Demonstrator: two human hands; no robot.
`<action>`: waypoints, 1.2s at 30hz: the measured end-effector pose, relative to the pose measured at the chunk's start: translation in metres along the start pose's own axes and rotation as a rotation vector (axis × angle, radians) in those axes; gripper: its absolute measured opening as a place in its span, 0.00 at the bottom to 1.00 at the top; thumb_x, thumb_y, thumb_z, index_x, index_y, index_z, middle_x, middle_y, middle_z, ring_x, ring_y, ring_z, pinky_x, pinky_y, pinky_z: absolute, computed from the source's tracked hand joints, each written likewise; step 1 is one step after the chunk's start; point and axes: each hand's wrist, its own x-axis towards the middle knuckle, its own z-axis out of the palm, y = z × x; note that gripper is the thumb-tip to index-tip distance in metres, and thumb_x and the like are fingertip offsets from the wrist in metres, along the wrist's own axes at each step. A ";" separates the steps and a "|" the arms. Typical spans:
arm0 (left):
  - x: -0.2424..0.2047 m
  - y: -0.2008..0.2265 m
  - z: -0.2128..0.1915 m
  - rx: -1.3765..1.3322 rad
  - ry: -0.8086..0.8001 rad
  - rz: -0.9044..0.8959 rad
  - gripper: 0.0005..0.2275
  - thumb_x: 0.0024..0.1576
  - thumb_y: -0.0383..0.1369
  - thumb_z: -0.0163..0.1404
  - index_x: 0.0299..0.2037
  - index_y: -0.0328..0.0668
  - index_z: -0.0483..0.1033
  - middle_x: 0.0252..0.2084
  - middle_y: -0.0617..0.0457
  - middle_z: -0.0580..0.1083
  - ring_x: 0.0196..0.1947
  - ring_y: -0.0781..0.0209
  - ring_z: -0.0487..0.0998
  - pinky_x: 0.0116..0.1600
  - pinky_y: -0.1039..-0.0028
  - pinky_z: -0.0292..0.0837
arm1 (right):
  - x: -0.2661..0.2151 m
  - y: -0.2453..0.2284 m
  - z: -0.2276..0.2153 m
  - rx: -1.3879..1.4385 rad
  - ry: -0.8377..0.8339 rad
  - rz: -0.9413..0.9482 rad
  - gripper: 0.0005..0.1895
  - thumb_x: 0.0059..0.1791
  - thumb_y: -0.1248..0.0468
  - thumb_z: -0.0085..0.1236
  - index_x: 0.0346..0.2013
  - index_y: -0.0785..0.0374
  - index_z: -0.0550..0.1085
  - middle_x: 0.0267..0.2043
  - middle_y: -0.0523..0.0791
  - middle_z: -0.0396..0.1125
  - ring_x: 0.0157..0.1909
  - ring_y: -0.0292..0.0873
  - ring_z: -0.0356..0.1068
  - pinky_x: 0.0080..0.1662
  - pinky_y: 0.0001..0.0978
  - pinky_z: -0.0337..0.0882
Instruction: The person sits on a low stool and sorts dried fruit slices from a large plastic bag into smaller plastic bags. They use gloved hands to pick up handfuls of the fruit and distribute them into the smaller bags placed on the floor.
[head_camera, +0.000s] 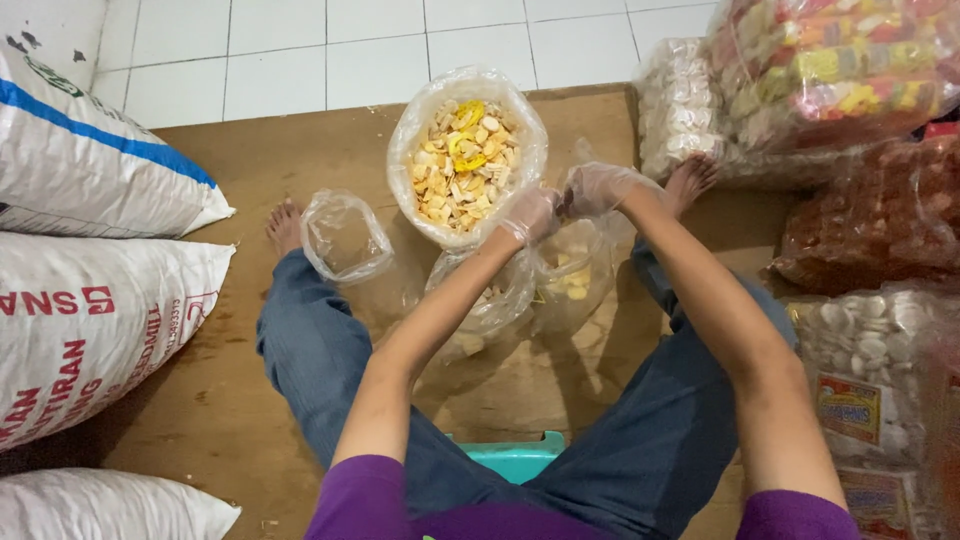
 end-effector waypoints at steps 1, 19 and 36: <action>-0.006 0.005 -0.006 -0.019 -0.022 -0.007 0.09 0.46 0.37 0.57 0.34 0.45 0.83 0.31 0.41 0.80 0.38 0.39 0.84 0.44 0.55 0.81 | -0.002 0.000 0.000 0.032 -0.014 0.023 0.17 0.42 0.50 0.56 0.37 0.51 0.85 0.41 0.49 0.79 0.49 0.58 0.77 0.53 0.47 0.76; -0.016 -0.072 -0.142 0.125 -0.066 -0.279 0.08 0.50 0.41 0.53 0.37 0.66 0.84 0.37 0.58 0.82 0.45 0.52 0.84 0.53 0.61 0.79 | -0.032 -0.095 -0.065 0.100 0.249 0.058 0.16 0.46 0.48 0.57 0.43 0.48 0.83 0.45 0.45 0.78 0.53 0.53 0.75 0.53 0.50 0.75; -0.055 -0.156 -0.122 0.456 0.318 -0.205 0.13 0.50 0.33 0.42 0.23 0.63 0.81 0.22 0.59 0.79 0.31 0.55 0.85 0.40 0.62 0.79 | 0.128 -0.134 0.022 0.340 0.473 -0.121 0.15 0.53 0.57 0.50 0.51 0.51 0.78 0.43 0.52 0.75 0.54 0.55 0.74 0.58 0.48 0.73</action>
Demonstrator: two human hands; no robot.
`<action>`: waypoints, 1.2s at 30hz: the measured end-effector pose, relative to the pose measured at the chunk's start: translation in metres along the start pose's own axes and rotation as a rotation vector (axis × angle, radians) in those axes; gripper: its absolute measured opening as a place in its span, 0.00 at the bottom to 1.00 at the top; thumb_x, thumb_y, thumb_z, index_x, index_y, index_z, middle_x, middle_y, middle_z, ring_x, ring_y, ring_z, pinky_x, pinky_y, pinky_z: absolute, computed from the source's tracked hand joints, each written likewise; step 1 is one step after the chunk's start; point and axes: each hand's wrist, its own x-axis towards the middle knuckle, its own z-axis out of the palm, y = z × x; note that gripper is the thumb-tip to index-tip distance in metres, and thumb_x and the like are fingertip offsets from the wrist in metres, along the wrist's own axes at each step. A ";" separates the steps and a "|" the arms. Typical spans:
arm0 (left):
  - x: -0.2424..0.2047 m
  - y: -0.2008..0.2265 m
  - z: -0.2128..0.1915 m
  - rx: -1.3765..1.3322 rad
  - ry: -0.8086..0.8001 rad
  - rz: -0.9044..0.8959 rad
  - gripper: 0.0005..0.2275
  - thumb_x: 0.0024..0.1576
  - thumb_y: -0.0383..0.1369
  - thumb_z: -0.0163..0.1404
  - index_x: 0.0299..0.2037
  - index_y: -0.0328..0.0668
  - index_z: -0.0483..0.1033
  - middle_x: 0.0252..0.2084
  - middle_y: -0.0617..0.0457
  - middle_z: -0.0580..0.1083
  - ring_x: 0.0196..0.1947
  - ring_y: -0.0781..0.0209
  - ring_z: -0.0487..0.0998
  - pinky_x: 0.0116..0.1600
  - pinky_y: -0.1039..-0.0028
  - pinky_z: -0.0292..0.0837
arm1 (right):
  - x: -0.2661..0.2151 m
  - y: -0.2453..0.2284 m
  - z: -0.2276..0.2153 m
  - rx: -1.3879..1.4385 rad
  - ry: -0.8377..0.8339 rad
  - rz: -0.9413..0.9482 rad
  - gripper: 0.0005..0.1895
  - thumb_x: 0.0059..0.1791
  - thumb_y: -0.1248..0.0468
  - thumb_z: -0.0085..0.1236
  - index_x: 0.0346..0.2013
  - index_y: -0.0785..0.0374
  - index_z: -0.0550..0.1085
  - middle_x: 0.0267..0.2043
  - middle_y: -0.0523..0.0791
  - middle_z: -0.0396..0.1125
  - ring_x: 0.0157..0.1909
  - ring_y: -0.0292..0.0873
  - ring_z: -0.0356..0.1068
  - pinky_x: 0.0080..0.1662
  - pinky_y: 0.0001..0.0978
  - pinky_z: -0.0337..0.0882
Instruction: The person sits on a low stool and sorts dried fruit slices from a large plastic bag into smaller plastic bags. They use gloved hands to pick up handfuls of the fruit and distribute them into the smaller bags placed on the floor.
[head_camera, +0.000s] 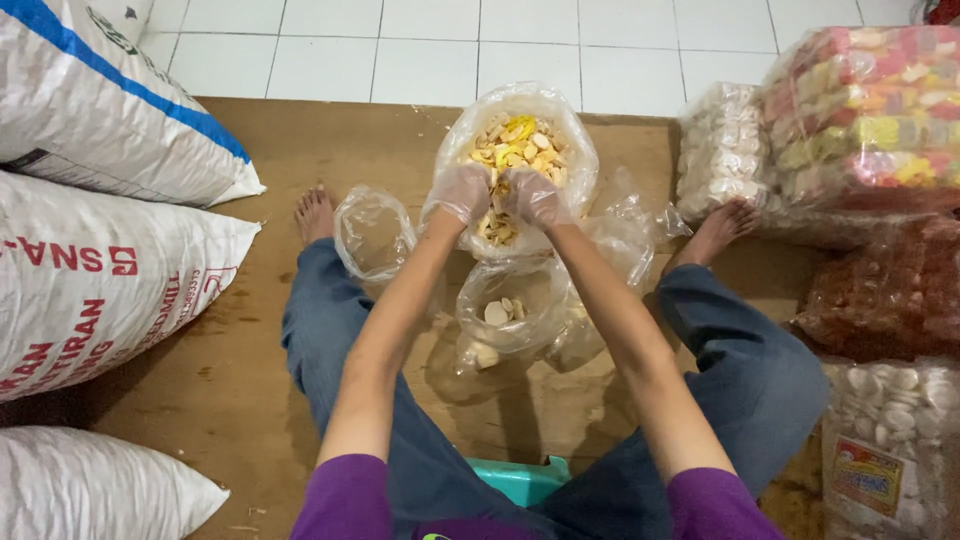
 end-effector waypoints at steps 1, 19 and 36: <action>-0.001 0.006 -0.008 0.008 -0.004 -0.017 0.12 0.50 0.32 0.43 0.24 0.61 0.82 0.24 0.57 0.80 0.32 0.54 0.85 0.40 0.61 0.79 | 0.001 -0.008 0.006 -0.017 0.018 0.017 0.14 0.52 0.61 0.48 0.47 0.58 0.79 0.40 0.54 0.75 0.51 0.57 0.75 0.55 0.49 0.74; 0.014 0.032 -0.045 -0.241 -0.100 -0.012 0.07 0.53 0.41 0.54 0.26 0.55 0.81 0.28 0.52 0.80 0.38 0.47 0.84 0.47 0.57 0.78 | -0.027 -0.016 -0.057 0.135 0.042 -0.081 0.09 0.46 0.66 0.56 0.40 0.62 0.78 0.35 0.53 0.75 0.46 0.57 0.76 0.47 0.49 0.74; -0.025 0.195 -0.037 -0.734 -0.378 0.137 0.12 0.55 0.41 0.48 0.34 0.45 0.81 0.37 0.40 0.80 0.46 0.36 0.82 0.52 0.53 0.77 | -0.173 -0.034 -0.207 -0.531 -0.414 0.005 0.20 0.52 0.57 0.48 0.42 0.69 0.83 0.43 0.57 0.78 0.50 0.61 0.76 0.56 0.51 0.75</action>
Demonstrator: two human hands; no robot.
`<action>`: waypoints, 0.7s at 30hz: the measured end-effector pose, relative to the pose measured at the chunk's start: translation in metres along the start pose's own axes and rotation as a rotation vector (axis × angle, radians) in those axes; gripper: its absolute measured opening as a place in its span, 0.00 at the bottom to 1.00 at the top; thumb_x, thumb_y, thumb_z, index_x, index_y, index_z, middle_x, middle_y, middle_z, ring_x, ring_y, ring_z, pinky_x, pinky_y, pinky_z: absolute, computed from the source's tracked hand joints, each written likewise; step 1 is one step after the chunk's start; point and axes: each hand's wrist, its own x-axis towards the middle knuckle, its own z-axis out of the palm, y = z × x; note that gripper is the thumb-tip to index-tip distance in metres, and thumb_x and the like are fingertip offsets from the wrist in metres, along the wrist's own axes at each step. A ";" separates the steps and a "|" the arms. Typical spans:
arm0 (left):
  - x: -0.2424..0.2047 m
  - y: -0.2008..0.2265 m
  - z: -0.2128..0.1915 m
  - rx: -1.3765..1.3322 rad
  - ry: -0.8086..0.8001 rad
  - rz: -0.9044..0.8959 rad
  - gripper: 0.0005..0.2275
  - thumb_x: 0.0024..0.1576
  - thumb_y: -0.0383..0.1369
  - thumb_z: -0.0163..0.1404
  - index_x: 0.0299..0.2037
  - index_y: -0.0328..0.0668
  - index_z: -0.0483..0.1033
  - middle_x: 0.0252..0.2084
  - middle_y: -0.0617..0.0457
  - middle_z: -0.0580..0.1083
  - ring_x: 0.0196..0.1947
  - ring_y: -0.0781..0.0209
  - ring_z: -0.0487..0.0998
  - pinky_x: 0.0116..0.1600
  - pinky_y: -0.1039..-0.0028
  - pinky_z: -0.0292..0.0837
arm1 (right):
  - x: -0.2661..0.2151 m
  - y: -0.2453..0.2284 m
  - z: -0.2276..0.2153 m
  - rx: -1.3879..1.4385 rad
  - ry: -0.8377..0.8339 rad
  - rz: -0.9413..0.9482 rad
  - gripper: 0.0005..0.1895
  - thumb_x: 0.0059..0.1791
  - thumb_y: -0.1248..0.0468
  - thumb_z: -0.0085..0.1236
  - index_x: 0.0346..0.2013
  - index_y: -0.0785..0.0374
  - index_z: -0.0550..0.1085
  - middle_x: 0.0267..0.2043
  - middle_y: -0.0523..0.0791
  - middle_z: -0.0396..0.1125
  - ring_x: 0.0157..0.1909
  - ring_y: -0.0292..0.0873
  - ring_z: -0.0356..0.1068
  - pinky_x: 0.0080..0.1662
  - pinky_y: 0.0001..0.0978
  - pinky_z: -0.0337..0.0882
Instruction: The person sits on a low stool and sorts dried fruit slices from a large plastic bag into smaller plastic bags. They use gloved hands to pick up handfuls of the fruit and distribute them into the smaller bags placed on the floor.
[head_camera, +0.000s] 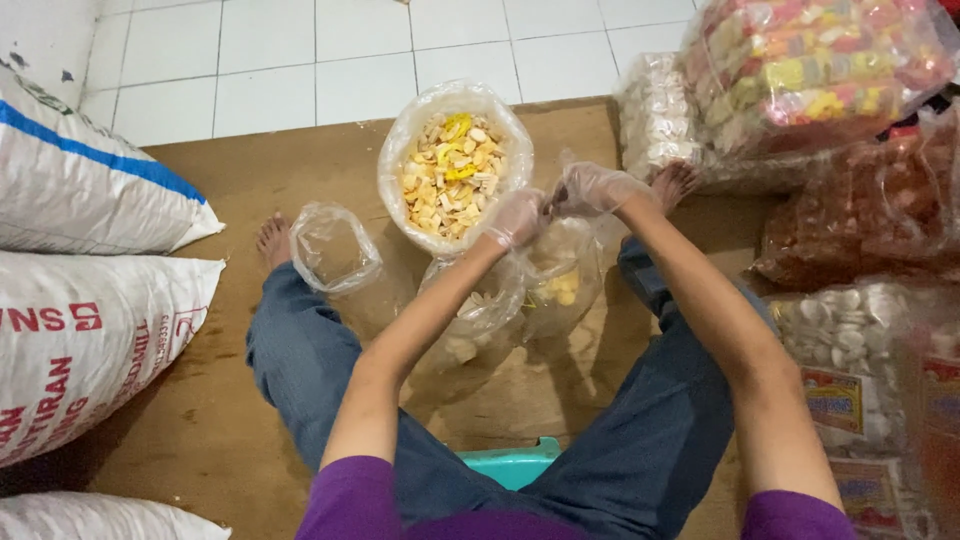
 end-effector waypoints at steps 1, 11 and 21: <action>-0.004 0.005 0.002 0.085 -0.007 0.053 0.10 0.54 0.40 0.50 0.32 0.45 0.81 0.36 0.42 0.80 0.44 0.39 0.82 0.50 0.55 0.78 | 0.019 0.020 0.026 0.089 -0.031 0.028 0.20 0.49 0.53 0.50 0.43 0.62 0.83 0.44 0.53 0.78 0.51 0.57 0.77 0.55 0.47 0.76; 0.006 -0.004 0.004 0.180 -0.059 0.075 0.08 0.47 0.41 0.60 0.33 0.52 0.83 0.35 0.52 0.81 0.44 0.49 0.84 0.50 0.62 0.79 | 0.012 0.017 0.009 0.169 -0.228 0.271 0.24 0.43 0.41 0.63 0.51 0.42 0.82 0.54 0.37 0.77 0.59 0.42 0.74 0.60 0.35 0.74; 0.012 -0.110 -0.111 0.445 0.074 -0.210 0.06 0.47 0.41 0.54 0.32 0.61 0.82 0.35 0.56 0.81 0.44 0.51 0.84 0.51 0.62 0.80 | 0.103 -0.013 0.026 0.222 0.183 0.084 0.22 0.45 0.37 0.59 0.49 0.37 0.80 0.46 0.33 0.77 0.54 0.39 0.75 0.53 0.41 0.77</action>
